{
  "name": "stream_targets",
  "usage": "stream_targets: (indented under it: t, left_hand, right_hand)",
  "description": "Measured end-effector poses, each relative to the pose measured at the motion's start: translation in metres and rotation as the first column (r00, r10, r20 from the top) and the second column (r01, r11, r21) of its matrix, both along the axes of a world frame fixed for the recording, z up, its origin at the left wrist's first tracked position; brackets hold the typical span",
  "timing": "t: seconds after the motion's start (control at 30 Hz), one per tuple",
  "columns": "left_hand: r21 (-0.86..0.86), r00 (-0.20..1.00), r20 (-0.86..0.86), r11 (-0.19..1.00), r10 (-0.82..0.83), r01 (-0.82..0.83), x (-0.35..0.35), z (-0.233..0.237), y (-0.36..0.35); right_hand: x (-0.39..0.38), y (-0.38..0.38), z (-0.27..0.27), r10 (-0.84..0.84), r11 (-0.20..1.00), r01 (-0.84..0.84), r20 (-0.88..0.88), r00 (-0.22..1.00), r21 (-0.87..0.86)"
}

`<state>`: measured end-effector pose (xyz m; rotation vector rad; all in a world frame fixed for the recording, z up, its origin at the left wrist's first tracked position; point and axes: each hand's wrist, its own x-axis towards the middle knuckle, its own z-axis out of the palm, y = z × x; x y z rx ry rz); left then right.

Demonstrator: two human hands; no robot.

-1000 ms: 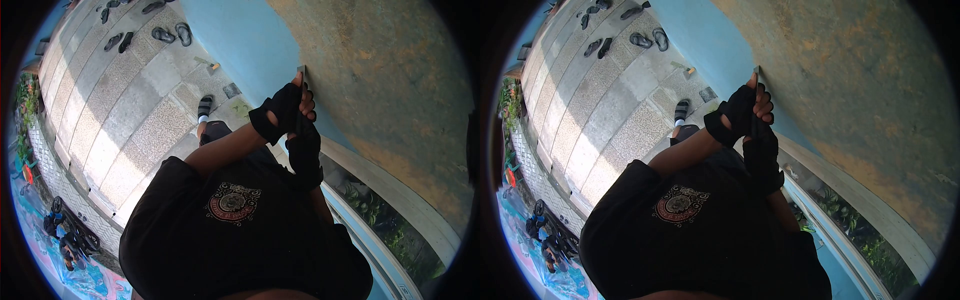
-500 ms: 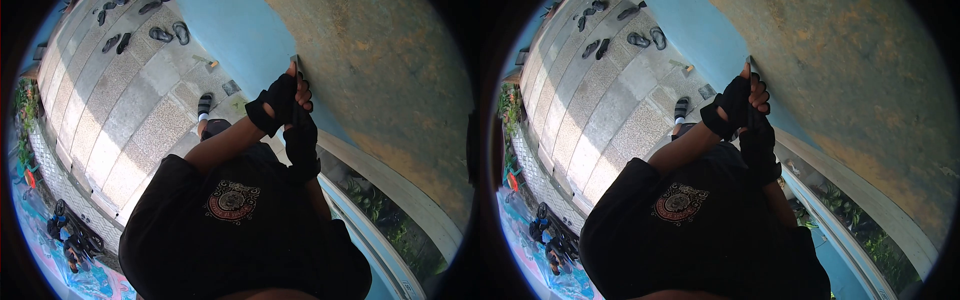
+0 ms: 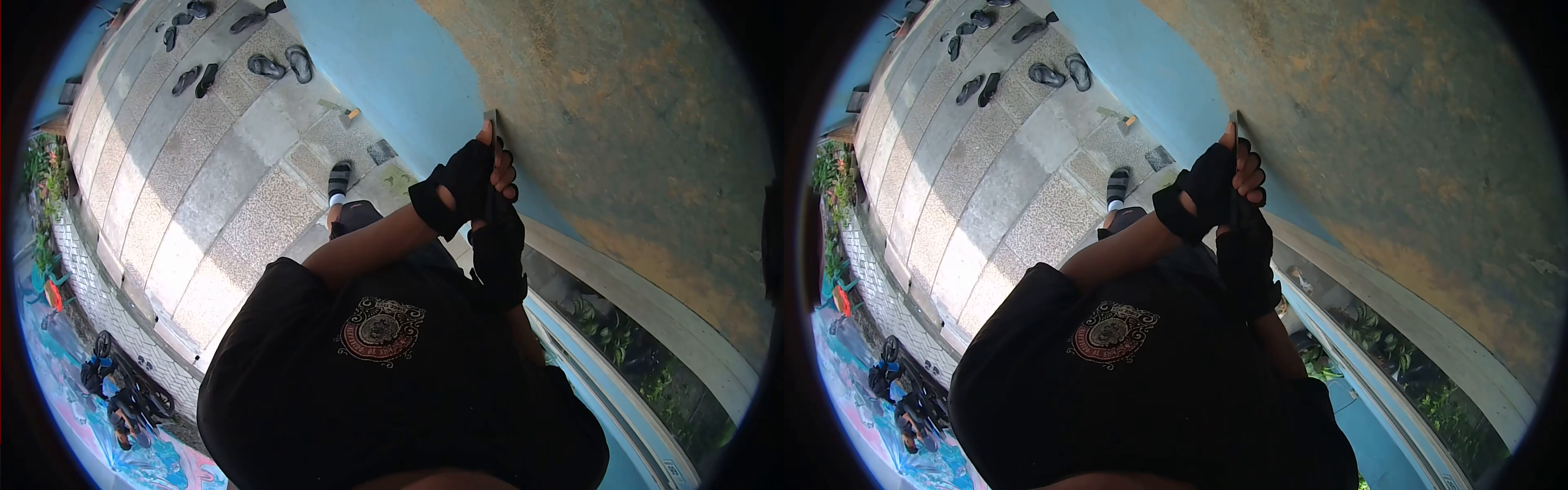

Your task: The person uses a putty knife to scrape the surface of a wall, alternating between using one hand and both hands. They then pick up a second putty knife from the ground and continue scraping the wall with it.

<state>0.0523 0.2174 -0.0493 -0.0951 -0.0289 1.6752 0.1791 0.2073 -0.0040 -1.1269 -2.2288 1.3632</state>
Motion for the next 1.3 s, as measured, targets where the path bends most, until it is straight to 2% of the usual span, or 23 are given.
stream_targets:
  t: [0.1, 0.2, 0.27, 0.4, 0.47, 0.6, 0.67, 0.7, 0.77, 0.8, 0.87, 0.97, 1.1, 1.17, 1.3]
  left_hand:
    - [0.012, 1.0, 0.005, 1.0, 0.028, -0.028, -0.02, -0.011, 0.007]
    - [0.011, 0.999, 0.02, 1.0, -0.03, 0.029, -0.005, -0.003, 0.0]
    - [0.001, 0.999, -0.028, 0.999, -0.038, 0.038, 0.001, 0.0, 0.0]
    - [0.059, 1.0, -0.015, 0.998, -0.01, 0.01, -0.013, -0.008, 0.004]
    - [-0.002, 0.999, -0.038, 1.0, -0.013, 0.013, -0.017, -0.003, 0.003]
    - [0.023, 0.999, -0.004, 0.999, -0.044, 0.044, -0.004, -0.002, 0.001]
    - [0.005, 1.0, -0.002, 1.0, -0.026, 0.026, -0.013, -0.005, 0.002]
    - [0.003, 1.0, 0.004, 1.0, -0.027, 0.027, -0.013, -0.007, 0.002]
    - [0.003, 1.0, 0.006, 1.0, -0.021, 0.021, -0.016, -0.009, 0.002]
    - [0.005, 1.0, 0.005, 1.0, -0.024, 0.024, -0.011, -0.008, 0.001]
    - [-0.013, 0.999, -0.017, 0.999, -0.038, 0.038, 0.0, -0.004, 0.0]
    - [0.005, 1.0, 0.008, 1.0, -0.029, 0.029, -0.01, -0.012, 0.004]
    - [0.022, 0.998, 0.039, 0.999, -0.041, 0.04, -0.012, -0.016, 0.005]
    - [0.045, 0.998, -0.015, 0.997, -0.067, 0.068, 0.001, -0.014, 0.003]
    - [0.033, 1.0, 0.002, 0.999, -0.015, 0.015, -0.019, -0.017, 0.009]
  right_hand:
    - [-0.012, 0.001, 0.005, 0.026, 1.0, -0.026, 0.009, 1.0, -0.018]
    - [0.001, 0.0, -0.007, 0.02, 1.0, -0.02, 0.038, 0.999, 0.012]
    - [0.008, -0.001, -0.014, -0.006, 0.99, 0.015, -0.062, 0.998, 0.141]
    - [-0.006, 0.002, -0.014, -0.024, 0.999, 0.025, -0.011, 1.0, 0.031]
    - [-0.009, 0.001, -0.008, 0.014, 0.998, -0.01, -0.052, 0.999, 0.069]
    - [0.001, -0.002, -0.012, 0.022, 0.984, 0.001, -0.128, 0.992, 0.18]
    - [-0.005, -0.001, -0.011, 0.001, 0.999, 0.0, -0.028, 1.0, 0.041]
    - [-0.007, -0.002, -0.009, 0.0, 0.999, 0.001, -0.021, 1.0, 0.039]
    - [-0.013, -0.003, -0.007, 0.04, 0.984, -0.018, -0.123, 0.992, 0.175]
    - [-0.008, -0.005, -0.006, 0.037, 0.984, -0.015, -0.124, 0.992, 0.177]
    - [0.005, -0.006, -0.004, -0.012, 1.0, 0.013, -0.039, 0.999, 0.028]
    - [-0.009, -0.005, -0.005, -0.018, 0.999, 0.023, -0.129, 0.991, 0.036]
    - [-0.008, -0.008, -0.007, -0.052, 0.992, 0.058, -0.056, 0.997, 0.112]
    - [0.001, -0.009, 0.002, -0.055, 0.998, 0.054, -0.015, 0.998, -0.015]
    - [-0.018, 0.002, -0.011, -0.033, 0.995, 0.04, -0.076, 0.997, 0.088]
